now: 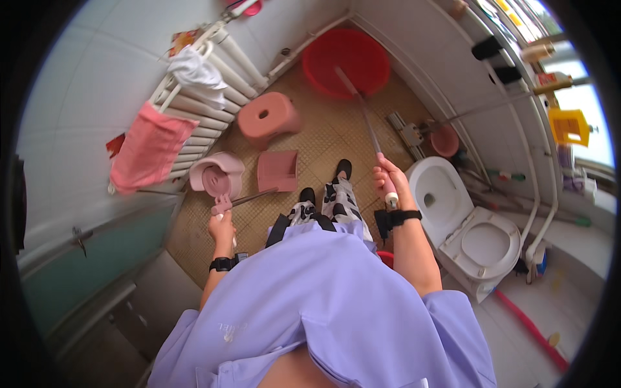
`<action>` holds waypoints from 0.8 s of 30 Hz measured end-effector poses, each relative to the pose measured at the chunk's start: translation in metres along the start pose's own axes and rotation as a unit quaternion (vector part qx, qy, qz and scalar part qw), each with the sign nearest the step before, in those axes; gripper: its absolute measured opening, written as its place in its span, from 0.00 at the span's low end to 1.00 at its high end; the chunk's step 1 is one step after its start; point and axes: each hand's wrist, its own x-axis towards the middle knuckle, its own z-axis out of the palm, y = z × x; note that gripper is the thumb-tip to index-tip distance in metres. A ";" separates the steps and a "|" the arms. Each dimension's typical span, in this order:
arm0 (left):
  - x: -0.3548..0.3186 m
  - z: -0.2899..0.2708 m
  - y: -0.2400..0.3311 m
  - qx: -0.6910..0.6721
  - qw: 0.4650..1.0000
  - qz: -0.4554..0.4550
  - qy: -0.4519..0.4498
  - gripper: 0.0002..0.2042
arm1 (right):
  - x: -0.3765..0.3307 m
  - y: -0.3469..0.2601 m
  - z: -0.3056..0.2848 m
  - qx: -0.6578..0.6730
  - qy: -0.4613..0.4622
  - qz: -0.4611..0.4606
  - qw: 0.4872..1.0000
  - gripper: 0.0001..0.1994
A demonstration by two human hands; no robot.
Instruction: Clean bathroom equipment and buckets using water and a cleaning tool.
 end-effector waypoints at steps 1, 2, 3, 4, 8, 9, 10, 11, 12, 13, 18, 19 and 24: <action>-0.001 -0.004 0.000 0.025 1.000 0.007 0.009 0.11 | -0.009 0.009 0.014 -0.055 0.008 -0.008 0.998 0.06; -0.001 -0.010 -0.006 0.021 1.000 -0.003 0.021 0.11 | -0.016 0.018 0.022 -0.099 0.012 -0.019 0.995 0.07; -0.001 -0.012 -0.010 0.007 1.000 -0.008 0.008 0.12 | -0.028 0.023 0.030 -0.142 0.018 -0.036 0.989 0.08; 0.000 -0.016 -0.015 -0.005 1.000 -0.013 -0.005 0.13 | -0.044 0.030 0.037 -0.189 0.037 -0.049 0.980 0.09; 0.009 -0.019 -0.044 -0.005 0.997 0.067 0.042 0.14 | -0.117 0.035 0.069 -0.326 0.083 -0.068 0.939 0.19; 0.003 -0.021 -0.030 0.003 0.999 0.044 0.030 0.14 | -0.133 0.035 0.077 -0.340 0.097 -0.063 0.933 0.21; 0.000 -0.023 -0.023 0.008 1.000 0.022 0.018 0.15 | -0.148 0.036 0.089 -0.377 0.107 -0.064 0.918 0.21; 0.002 -0.024 -0.025 0.000 1.000 0.020 0.023 0.15 | -0.158 0.038 0.099 -0.400 0.109 -0.061 0.908 0.22; 0.005 -0.028 -0.029 -0.018 1.000 -0.007 0.015 0.15 | -0.163 0.043 0.108 -0.441 0.108 -0.049 0.890 0.22; 0.007 -0.033 -0.033 -0.037 0.999 -0.033 0.007 0.15 | -0.166 0.048 0.116 -0.480 0.106 -0.037 0.870 0.22; -0.001 -0.051 -0.054 -0.085 0.993 -0.077 0.039 0.15 | -0.157 0.074 0.153 -0.583 0.117 0.055 0.802 0.23; -0.003 -0.050 -0.057 -0.092 0.992 -0.078 0.039 0.15 | -0.152 0.075 0.154 -0.595 0.117 0.066 0.792 0.22; -0.007 -0.072 -0.088 -0.073 0.986 -0.104 0.103 0.14 | -0.084 0.107 0.181 -0.655 0.057 0.149 0.739 0.09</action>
